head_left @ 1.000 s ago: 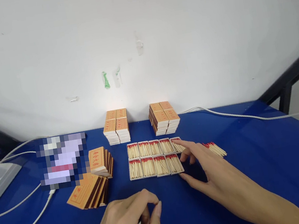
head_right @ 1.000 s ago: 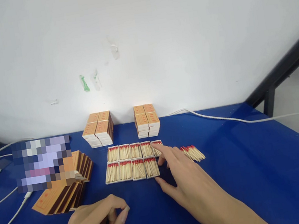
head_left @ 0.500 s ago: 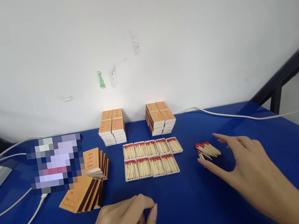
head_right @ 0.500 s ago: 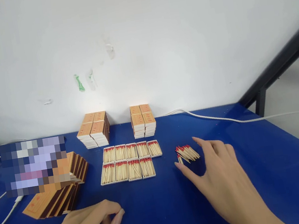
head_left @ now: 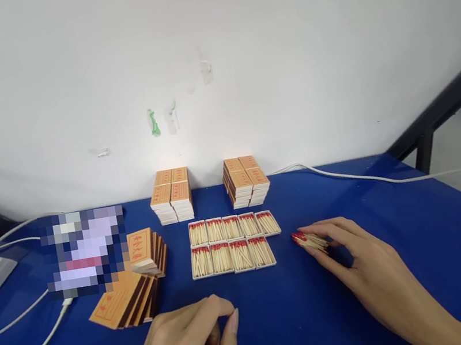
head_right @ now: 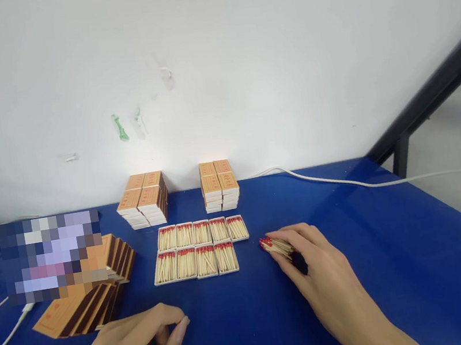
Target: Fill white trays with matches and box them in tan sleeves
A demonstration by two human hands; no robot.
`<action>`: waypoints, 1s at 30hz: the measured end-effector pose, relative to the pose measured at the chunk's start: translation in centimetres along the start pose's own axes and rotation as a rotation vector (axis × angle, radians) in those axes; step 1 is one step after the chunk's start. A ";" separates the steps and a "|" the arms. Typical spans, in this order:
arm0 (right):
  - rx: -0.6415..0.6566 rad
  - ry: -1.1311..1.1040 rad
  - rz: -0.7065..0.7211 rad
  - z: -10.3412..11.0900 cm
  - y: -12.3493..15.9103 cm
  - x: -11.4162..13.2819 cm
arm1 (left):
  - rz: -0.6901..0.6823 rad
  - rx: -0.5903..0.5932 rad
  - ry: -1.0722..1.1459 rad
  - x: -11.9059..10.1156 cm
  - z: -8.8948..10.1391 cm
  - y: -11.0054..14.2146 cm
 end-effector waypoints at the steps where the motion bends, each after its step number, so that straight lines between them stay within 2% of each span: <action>1: -0.002 0.004 0.008 0.0 0.1 0.1 | 0.010 0.006 -0.005 0.0 0.0 0.0; 8: -0.160 0.072 0.122 1.3 1.7 1.1 | 0.001 -0.010 -0.021 -0.4 0.3 -0.1; 12: -0.198 0.120 0.210 1.0 2.5 1.6 | -0.048 -0.003 -0.095 -0.9 1.1 -0.2; 17: -0.118 0.091 0.231 0.3 2.3 1.3 | -0.138 0.269 -0.108 -1.4 1.1 -0.4; 20: -0.082 0.080 0.215 0.4 2.4 1.3 | -0.159 0.341 -0.144 -1.1 0.9 -0.2; 23: -0.059 0.057 0.209 0.4 2.7 1.9 | -0.184 0.319 -0.171 -0.7 0.2 0.2; 26: -0.040 0.029 0.202 0.3 3.0 2.6 | -0.207 0.235 -0.129 -0.4 -0.7 0.7; 30: -0.049 0.021 0.177 0.4 2.9 2.9 | -0.151 0.160 -0.107 0.0 -1.6 0.8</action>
Point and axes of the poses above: each hand's wrist, its own y-axis away from the middle knuckle, its own z-axis out of the back of the hand, x = y × z, the point moved 6 cm from there along -y, towards the middle knuckle, and after that the axes turned 3 degrees about -z, right-handed, at the moved point
